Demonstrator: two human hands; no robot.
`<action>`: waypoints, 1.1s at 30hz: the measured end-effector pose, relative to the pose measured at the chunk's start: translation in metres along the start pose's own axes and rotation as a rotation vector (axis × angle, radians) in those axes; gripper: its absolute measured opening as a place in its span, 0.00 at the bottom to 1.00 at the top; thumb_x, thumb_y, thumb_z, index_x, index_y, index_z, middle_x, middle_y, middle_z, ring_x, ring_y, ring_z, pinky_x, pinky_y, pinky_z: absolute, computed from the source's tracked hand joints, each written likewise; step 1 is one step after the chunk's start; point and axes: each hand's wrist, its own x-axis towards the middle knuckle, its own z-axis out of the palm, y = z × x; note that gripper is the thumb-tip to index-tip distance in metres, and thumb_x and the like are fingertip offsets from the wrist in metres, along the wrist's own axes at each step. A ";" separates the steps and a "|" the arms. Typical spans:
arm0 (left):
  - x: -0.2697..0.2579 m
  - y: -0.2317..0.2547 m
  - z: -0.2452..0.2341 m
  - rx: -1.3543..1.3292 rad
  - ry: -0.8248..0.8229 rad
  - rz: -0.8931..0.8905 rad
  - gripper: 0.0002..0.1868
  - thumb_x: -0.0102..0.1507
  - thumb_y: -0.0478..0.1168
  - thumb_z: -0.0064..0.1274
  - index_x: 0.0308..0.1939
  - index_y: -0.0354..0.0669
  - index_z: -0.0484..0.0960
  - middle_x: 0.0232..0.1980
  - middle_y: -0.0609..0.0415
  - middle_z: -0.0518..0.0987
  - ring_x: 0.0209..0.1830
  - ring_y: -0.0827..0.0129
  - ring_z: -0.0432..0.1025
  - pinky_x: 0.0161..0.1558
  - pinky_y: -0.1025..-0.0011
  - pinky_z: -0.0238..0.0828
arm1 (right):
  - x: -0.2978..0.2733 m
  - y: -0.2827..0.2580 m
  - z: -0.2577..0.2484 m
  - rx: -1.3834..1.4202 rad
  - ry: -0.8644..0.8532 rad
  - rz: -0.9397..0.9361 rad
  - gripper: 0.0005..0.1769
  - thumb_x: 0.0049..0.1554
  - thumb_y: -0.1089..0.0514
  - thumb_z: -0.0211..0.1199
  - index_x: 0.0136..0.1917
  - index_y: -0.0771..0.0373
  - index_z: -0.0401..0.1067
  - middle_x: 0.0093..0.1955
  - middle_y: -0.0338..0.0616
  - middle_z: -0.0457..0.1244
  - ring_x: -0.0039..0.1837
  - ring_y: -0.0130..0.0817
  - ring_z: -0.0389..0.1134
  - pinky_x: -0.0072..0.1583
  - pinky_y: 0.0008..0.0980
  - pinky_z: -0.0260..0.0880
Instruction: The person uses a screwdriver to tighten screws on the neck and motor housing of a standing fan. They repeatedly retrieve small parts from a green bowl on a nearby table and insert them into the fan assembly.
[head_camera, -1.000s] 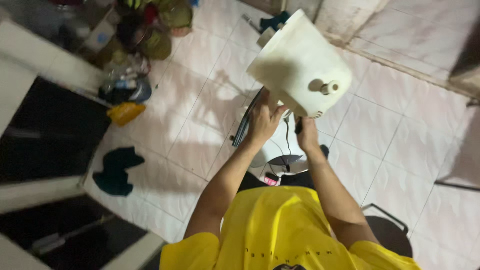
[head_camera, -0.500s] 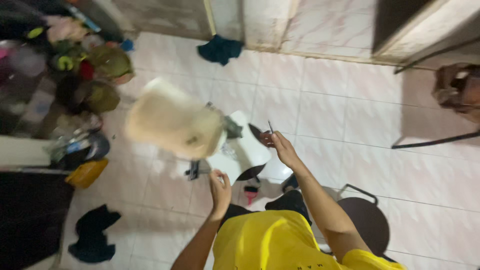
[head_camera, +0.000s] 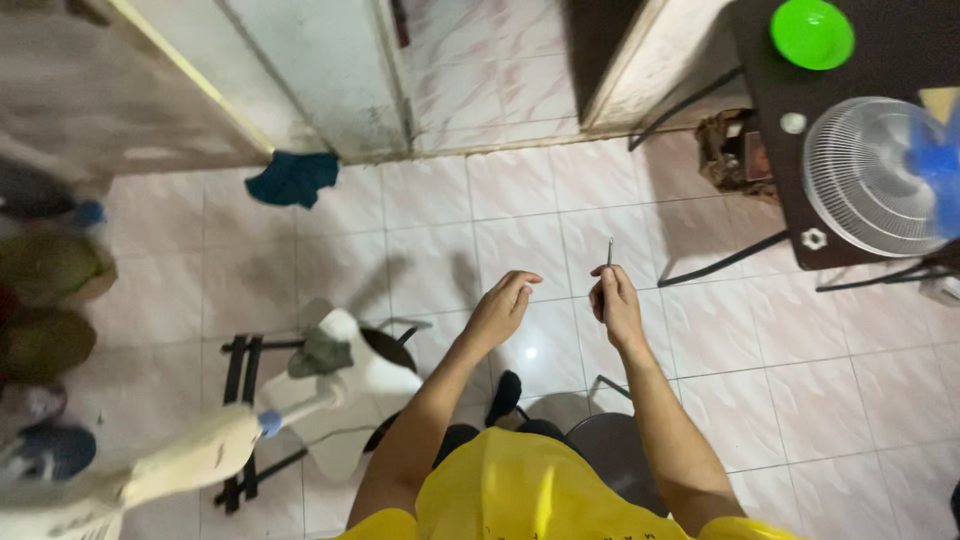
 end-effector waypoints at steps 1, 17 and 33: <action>0.013 0.005 0.007 0.022 -0.057 0.027 0.12 0.72 0.35 0.42 0.57 0.39 0.76 0.58 0.46 0.80 0.56 0.57 0.76 0.55 0.66 0.73 | 0.004 -0.002 -0.011 0.018 0.026 -0.025 0.16 0.70 0.49 0.45 0.53 0.62 0.67 0.29 0.36 0.55 0.27 0.22 0.48 0.29 0.24 0.44; 0.212 -0.056 0.100 -0.154 -0.384 -0.144 0.12 0.70 0.37 0.45 0.55 0.39 0.79 0.53 0.48 0.85 0.51 0.67 0.79 0.52 0.70 0.75 | 0.091 -0.022 -0.174 0.125 0.450 -0.067 0.11 0.70 0.51 0.47 0.53 0.60 0.60 0.30 0.34 0.53 0.29 0.21 0.48 0.31 0.23 0.47; 0.559 -0.046 0.213 0.002 -0.629 -0.037 0.10 0.69 0.40 0.50 0.51 0.41 0.82 0.29 0.50 0.78 0.26 0.70 0.69 0.32 0.69 0.67 | 0.309 -0.097 -0.261 0.321 0.695 -0.162 0.06 0.65 0.61 0.47 0.56 0.58 0.61 0.35 0.36 0.59 0.32 0.20 0.54 0.33 0.22 0.52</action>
